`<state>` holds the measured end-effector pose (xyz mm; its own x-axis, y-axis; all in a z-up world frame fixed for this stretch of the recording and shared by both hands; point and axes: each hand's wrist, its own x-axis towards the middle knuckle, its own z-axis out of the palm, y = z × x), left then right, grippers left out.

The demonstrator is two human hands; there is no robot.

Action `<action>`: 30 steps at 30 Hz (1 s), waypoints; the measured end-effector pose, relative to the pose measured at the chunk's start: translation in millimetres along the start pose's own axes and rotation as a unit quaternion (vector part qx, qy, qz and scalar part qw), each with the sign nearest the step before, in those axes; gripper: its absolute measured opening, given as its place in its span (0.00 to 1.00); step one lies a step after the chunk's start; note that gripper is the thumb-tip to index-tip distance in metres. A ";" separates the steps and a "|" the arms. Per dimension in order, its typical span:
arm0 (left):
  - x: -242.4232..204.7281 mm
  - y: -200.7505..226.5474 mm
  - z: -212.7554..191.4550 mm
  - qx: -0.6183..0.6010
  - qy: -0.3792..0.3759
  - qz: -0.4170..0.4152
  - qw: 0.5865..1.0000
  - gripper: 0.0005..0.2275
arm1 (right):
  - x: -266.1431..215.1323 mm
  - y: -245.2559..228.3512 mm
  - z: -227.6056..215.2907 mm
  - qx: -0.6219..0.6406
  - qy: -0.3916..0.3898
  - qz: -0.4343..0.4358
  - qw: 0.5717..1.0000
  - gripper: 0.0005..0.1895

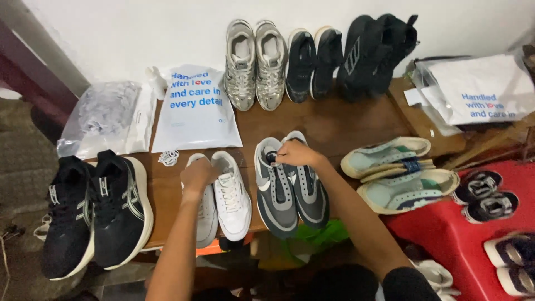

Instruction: The person threads white shoelaces through the eyelets of a white sneaker, ties the laces, and then places the shoe next to its pair. They then pick up a pair of grey sneakers and arrange them on the table.

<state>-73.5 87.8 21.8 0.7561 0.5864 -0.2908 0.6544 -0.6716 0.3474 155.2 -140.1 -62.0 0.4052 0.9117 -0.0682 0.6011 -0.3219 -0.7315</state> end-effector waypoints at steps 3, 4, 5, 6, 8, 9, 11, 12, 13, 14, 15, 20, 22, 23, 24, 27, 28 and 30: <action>6.3 -4.0 11.8 0.002 0.007 -0.008 1.000 0.18 | -10.7 -16.4 -2.4 -0.001 -0.007 0.020 1.000 0.26; 0.8 -2.3 6.1 0.001 0.010 -0.009 1.000 0.18 | -8.9 -11.4 -8.5 -0.003 -0.008 0.017 1.000 0.26; -4.6 0.6 2.0 -0.001 0.001 -0.013 1.000 0.16 | -10.5 -5.0 -13.8 -0.023 -0.021 0.020 0.999 0.15; -10.0 3.7 -2.2 -0.002 -0.009 -0.016 1.000 0.15 | -12.2 1.4 -19.2 -0.044 -0.033 0.023 0.998 0.18; -19.0 9.8 -12.7 0.001 -0.009 -0.010 1.000 0.15 | -39.5 -70.4 -51.4 -0.082 0.002 0.033 0.996 0.16; -24.3 12.7 -16.3 0.005 -0.012 -0.005 1.000 0.16 | -55.4 -105.3 -65.2 -0.117 0.036 0.046 0.991 0.14; -17.3 7.1 -6.1 0.012 -0.014 -0.011 1.000 0.16 | -65.0 -114.8 -78.3 -0.120 0.091 0.023 0.988 0.14; -12.6 5.1 -2.6 0.018 -0.013 -0.020 1.000 0.16 | -68.8 -120.3 -86.5 -0.123 0.144 -0.002 0.982 0.13; -16.0 8.3 -5.6 0.017 -0.012 -0.019 1.000 0.16 | -72.8 -115.1 -83.6 -0.125 0.145 -0.002 0.981 0.13; -19.2 11.1 -8.7 0.018 -0.014 -0.020 1.000 0.17 | -76.3 -110.0 -80.4 -0.109 0.173 -0.021 0.979 0.12; -23.5 11.8 -11.4 0.018 -0.016 -0.024 0.999 0.17 | -78.4 -105.1 -75.9 -0.092 0.198 -0.041 0.975 0.10; 13.4 -14.5 18.4 0.014 -0.016 -0.025 0.999 0.18 | -90.1 -90.4 -47.9 -0.098 0.166 0.017 0.981 0.18; 21.6 -18.3 25.2 0.018 -0.016 -0.023 0.999 0.18 | -93.9 -85.1 -42.7 -0.102 0.167 0.021 0.980 0.19; 12.8 -12.2 16.8 0.017 -0.013 -0.020 1.000 0.18 | -94.4 -85.5 -42.6 -0.111 0.173 0.022 0.978 0.19; 3.9 -6.4 8.2 0.016 -0.009 -0.017 1.000 0.18 | -94.8 -86.2 -42.5 -0.120 0.178 0.023 0.976 0.18; -15.3 6.8 -5.7 0.022 -0.021 -0.020 0.999 0.19 | -98.3 -105.5 -42.9 -0.136 0.164 -0.008 0.977 0.20; -16.8 8.6 -8.9 0.022 -0.021 -0.020 0.999 0.19 | -91.7 -95.5 -39.5 -0.136 0.165 -0.008 0.977 0.20; -21.5 12.2 -12.7 0.022 -0.023 -0.028 0.999 0.20 | -82.4 -74.1 -29.9 -0.254 0.166 -0.041 0.952 0.22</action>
<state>-81.9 72.7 43.6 0.7173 0.6024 -0.3502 0.6946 -0.6580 0.2907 97.8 -199.0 18.2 0.4865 0.8358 0.2544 0.8618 -0.4113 -0.2967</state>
